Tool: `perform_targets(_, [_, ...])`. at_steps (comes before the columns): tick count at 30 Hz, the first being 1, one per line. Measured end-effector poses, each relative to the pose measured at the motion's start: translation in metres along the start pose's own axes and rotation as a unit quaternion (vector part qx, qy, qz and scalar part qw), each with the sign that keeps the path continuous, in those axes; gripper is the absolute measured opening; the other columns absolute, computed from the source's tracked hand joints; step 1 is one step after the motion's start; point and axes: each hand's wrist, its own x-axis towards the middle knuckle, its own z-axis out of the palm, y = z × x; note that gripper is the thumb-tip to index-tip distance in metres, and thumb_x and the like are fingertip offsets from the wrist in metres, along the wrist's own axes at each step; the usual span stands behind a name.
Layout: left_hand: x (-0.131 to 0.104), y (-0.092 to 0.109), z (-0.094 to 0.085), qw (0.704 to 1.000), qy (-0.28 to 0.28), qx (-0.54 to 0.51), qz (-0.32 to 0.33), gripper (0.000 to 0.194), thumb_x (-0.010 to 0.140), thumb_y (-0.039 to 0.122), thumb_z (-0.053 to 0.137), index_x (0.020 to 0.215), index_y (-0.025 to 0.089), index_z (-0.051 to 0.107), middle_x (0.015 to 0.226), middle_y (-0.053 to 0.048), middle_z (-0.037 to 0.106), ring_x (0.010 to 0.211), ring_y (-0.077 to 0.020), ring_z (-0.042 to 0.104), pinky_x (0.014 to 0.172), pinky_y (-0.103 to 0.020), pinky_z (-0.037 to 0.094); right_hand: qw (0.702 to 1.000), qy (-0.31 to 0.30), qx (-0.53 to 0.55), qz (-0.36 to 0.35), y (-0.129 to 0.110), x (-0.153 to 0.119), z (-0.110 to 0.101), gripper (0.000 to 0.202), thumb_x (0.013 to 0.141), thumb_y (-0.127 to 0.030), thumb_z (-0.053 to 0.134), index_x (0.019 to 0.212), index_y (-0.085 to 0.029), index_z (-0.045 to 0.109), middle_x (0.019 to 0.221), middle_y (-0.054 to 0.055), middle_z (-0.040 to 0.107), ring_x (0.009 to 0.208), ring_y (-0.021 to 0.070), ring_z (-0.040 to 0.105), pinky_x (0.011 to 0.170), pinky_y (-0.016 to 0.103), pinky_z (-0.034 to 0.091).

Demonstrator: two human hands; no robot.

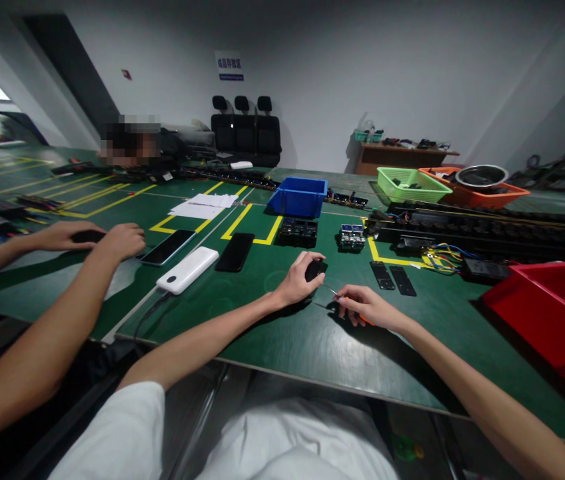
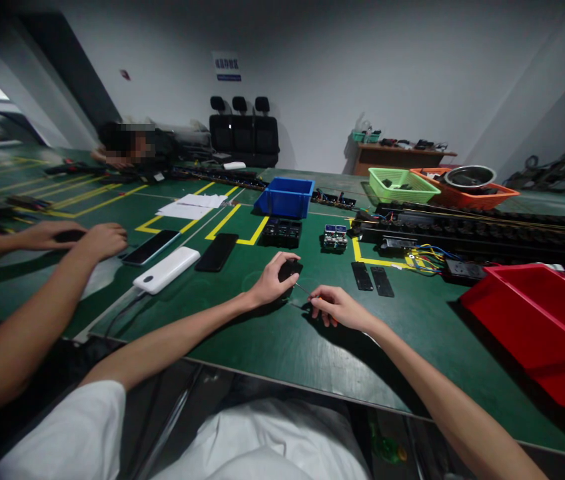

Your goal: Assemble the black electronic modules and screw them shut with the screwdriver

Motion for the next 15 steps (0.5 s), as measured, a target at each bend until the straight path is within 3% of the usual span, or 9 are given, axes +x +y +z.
perform_targets(15, [-0.0009, 0.0007, -0.0001, 1.0, -0.008, -0.001, 0.013, 0.036, 0.085, 0.023, 0.059, 0.12, 0.02, 0.052, 0.113, -0.006, 0.053, 0.105, -0.019, 0.054, 0.096, -0.033, 0.044, 0.999, 0.008, -0.051, -0.007, -0.0025, -0.0016, 0.0026, 0.033, 0.093, -0.046, 0.049, 0.104, -0.015, 0.055, 0.075, 0.001, 0.065, 0.045, 0.0061, 0.051, 0.037, 0.016, 0.037])
